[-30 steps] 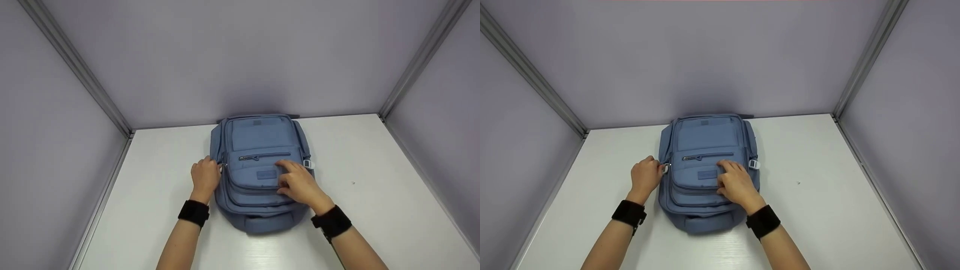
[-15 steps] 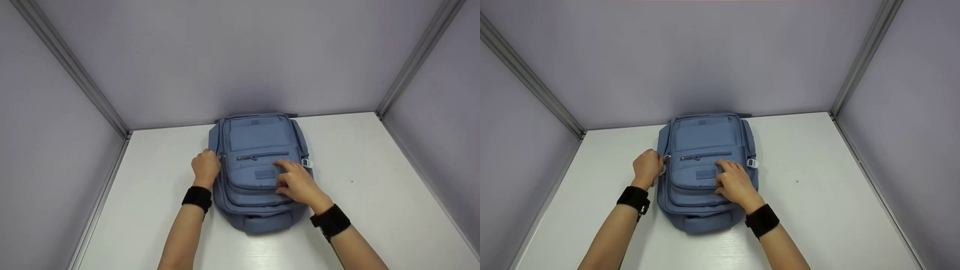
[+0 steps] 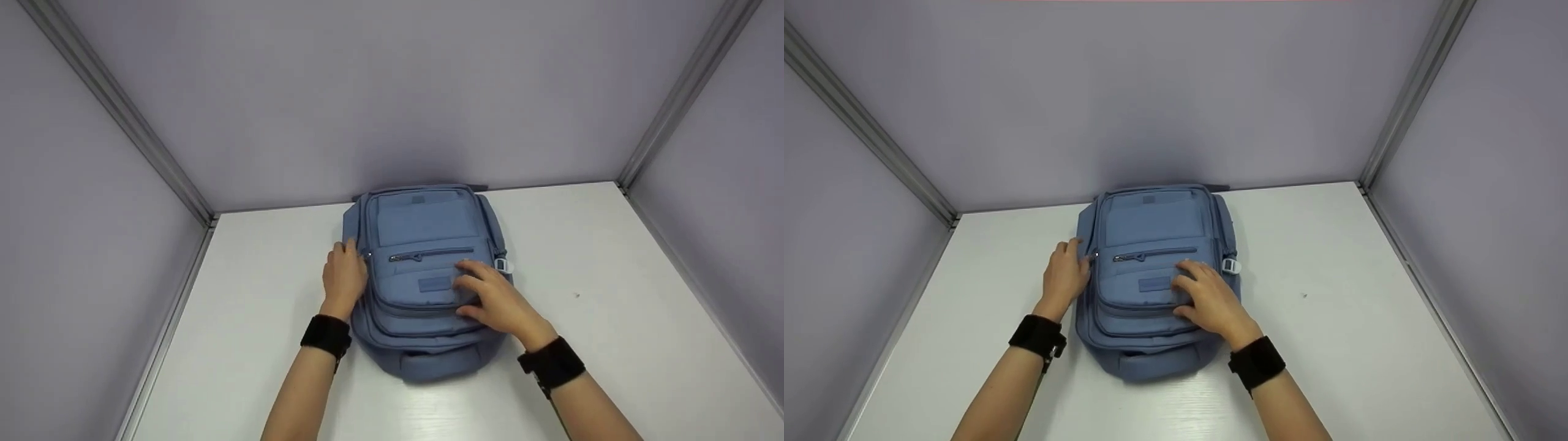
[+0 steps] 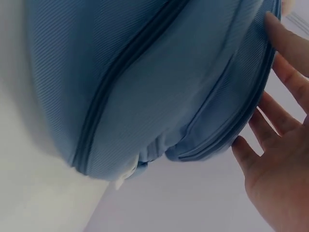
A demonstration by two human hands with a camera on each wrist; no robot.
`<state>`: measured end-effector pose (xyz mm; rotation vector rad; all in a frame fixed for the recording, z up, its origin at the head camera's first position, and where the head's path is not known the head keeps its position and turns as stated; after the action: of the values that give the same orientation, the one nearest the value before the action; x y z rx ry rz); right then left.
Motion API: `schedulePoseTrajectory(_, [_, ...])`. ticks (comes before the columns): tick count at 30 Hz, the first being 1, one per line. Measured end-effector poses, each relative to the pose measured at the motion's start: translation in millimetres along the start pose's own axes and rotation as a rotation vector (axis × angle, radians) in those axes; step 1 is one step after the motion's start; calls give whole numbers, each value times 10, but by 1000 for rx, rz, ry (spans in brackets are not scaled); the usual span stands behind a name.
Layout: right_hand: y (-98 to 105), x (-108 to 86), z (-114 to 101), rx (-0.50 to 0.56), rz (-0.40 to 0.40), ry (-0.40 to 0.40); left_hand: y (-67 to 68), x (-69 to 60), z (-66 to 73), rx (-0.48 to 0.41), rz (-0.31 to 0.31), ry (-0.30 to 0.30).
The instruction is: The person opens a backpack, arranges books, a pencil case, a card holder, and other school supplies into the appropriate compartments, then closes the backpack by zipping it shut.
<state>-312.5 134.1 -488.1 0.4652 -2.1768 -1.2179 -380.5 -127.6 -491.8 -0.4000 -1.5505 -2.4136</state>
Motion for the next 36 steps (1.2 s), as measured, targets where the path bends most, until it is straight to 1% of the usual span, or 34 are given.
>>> schedulePoseTrajectory(1, [12,-26,32,6,8,-10,9,-49,63,-26,-11,-29])
schedulePoseTrajectory(3, [30,-74,105,15,17,-37,29,-170,216,-72,-38,-112])
schedulePoseTrajectory(6, [32,-136,217,18,15,-99,31,-387,444,-88,-96,-256])
schedulePoseTrajectory(7, [27,-154,254,17,10,-123,20,-463,504,-83,-119,-294])
schedulePoseTrajectory(9, [13,-183,317,18,-5,-164,-22,-609,594,-65,-173,-349])
schedulePoseTrajectory(11, [-5,-207,364,22,-18,-200,-94,-723,633,-39,-228,-376])
schedulePoseTrajectory(13, [-26,-220,391,32,-30,-227,-164,-802,629,-15,-274,-376])
schedulePoseTrajectory(15, [-42,-222,399,46,-33,-243,-215,-845,608,4,-301,-378])
schedulePoseTrajectory(18, [-65,-216,402,53,-34,-261,-256,-864,570,12,-314,-375])
schedulePoseTrajectory(22, [-89,-190,396,51,-40,-264,-309,-864,525,-5,-342,-369])
schedulePoseTrajectory(27, [-110,-125,402,66,-48,-262,-361,-803,472,-19,-378,-355])
schedulePoseTrajectory(32, [-126,-40,444,69,-60,-272,-390,-694,440,-19,-387,-336])
schedulePoseTrajectory(36, [-147,15,490,55,-72,-277,-433,-631,421,-9,-401,-320])
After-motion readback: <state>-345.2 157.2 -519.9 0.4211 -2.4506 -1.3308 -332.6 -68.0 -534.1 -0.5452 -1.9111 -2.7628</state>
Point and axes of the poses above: each hand's wrist, its own x-axis towards the middle knuckle, its own y-axis out of the back of the hand, z = x × y, the point moved 9 cm from there along x, towards the middle knuckle, and after that the axes turned 1 degree about y, right-handed, at the moved point
